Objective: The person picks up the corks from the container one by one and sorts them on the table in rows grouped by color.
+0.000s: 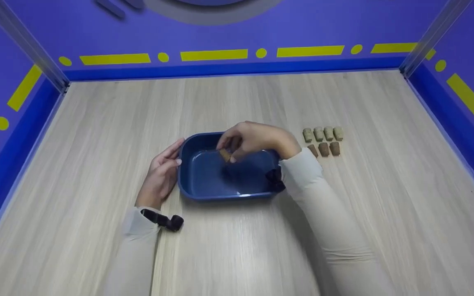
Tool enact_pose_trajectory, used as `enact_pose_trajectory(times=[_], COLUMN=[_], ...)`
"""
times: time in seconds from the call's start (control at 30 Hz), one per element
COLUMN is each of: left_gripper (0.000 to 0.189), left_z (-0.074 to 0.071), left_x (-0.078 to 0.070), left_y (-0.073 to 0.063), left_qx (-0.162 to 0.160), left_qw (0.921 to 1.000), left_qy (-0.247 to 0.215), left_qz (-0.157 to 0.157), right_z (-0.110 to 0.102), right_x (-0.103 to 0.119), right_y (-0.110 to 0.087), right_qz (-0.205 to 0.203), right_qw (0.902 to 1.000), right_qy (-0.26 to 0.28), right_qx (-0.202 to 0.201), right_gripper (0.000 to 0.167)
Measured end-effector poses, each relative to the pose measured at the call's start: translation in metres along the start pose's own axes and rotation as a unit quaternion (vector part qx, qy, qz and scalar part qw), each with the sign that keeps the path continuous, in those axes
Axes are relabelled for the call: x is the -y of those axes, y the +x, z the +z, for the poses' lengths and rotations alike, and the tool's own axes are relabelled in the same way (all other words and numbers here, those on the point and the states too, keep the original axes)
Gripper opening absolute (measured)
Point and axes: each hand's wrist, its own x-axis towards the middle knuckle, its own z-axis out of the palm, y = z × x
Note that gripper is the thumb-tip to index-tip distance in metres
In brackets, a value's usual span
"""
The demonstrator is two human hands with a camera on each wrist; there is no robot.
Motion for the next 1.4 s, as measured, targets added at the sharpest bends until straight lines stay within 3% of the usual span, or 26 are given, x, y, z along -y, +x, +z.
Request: enact_pose_trajectory(times=[0.5,0.77,1.03,1.2,1.4], left_gripper=[0.063,0.062,0.063,0.062,0.061], left_z=[0.001,0.002,0.001,0.001,0.001], left_x=[-0.001,-0.002,-0.001,-0.001,-0.001], left_y=[-0.001,-0.003,-0.003,-0.003,-0.002], left_qx=[-0.001,0.001,0.002,0.002,0.003], left_qw=[1.0000,1.0000,1.0000,1.0000,1.0000], left_qy=[0.004,0.002,-0.008,-0.008,-0.008], left_qz=[-0.005,-0.006,-0.003,-0.002,0.001], right_z=[-0.019,-0.027,-0.027,-0.027,-0.024], right_x=[-0.027,-0.046,-0.071,-0.087,-0.105], right_y=[-0.051,-0.085,-0.121,-0.140,-0.161], right_qz=[-0.003,0.040,0.121,0.119,0.118], right_qw=[0.9957,0.9873,0.9734,0.9688,0.9640], right_qy=[0.042,0.043,0.052,0.073,0.060], right_qx=[-0.083,-0.148,-0.188,-0.205,-0.231], right_gripper=[0.039,0.037,0.037,0.039,0.041])
